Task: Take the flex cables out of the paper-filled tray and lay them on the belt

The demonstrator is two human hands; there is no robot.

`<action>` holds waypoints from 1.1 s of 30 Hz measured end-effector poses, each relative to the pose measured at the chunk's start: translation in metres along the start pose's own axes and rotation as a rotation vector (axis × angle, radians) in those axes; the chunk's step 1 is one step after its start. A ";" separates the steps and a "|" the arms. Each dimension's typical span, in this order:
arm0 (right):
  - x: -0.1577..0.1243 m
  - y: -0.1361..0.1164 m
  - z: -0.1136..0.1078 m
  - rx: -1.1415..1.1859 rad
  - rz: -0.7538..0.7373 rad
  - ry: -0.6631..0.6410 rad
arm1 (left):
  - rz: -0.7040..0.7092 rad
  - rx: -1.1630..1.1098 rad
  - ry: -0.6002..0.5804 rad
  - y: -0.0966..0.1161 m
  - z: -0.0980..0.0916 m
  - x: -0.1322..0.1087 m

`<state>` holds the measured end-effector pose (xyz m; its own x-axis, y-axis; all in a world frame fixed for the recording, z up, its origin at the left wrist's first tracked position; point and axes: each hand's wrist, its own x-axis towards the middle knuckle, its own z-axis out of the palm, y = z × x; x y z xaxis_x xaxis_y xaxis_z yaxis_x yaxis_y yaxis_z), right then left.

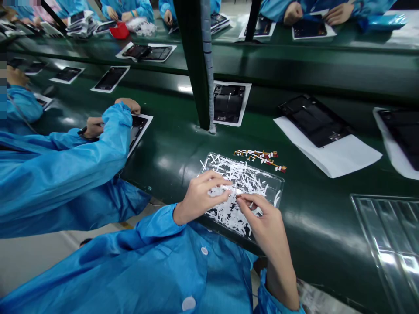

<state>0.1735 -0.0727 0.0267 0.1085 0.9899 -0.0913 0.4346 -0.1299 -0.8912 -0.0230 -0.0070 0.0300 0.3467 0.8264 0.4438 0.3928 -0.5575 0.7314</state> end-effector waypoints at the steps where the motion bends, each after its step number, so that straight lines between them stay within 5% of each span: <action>1: 0.000 0.000 0.000 0.010 -0.016 -0.001 | 0.042 0.021 -0.046 0.003 0.001 -0.003; 12: -0.004 -0.007 0.002 -0.085 -0.106 -0.033 | 0.019 0.168 -0.205 0.006 0.012 -0.009; 21: -0.022 -0.006 -0.058 -0.105 -0.019 -0.032 | -0.083 0.258 -0.295 -0.028 0.017 -0.009; 28: -0.009 -0.025 -0.042 -0.277 -0.183 -0.097 | -0.095 -0.387 -0.417 0.013 0.007 0.007; 33: -0.004 -0.035 -0.031 -0.357 -0.326 -0.076 | -0.263 -0.455 -0.349 0.010 0.013 0.005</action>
<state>0.1857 -0.0743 0.0721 -0.1435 0.9820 0.1231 0.7158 0.1889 -0.6723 -0.0060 -0.0092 0.0327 0.5757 0.8137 0.0798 0.1276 -0.1859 0.9743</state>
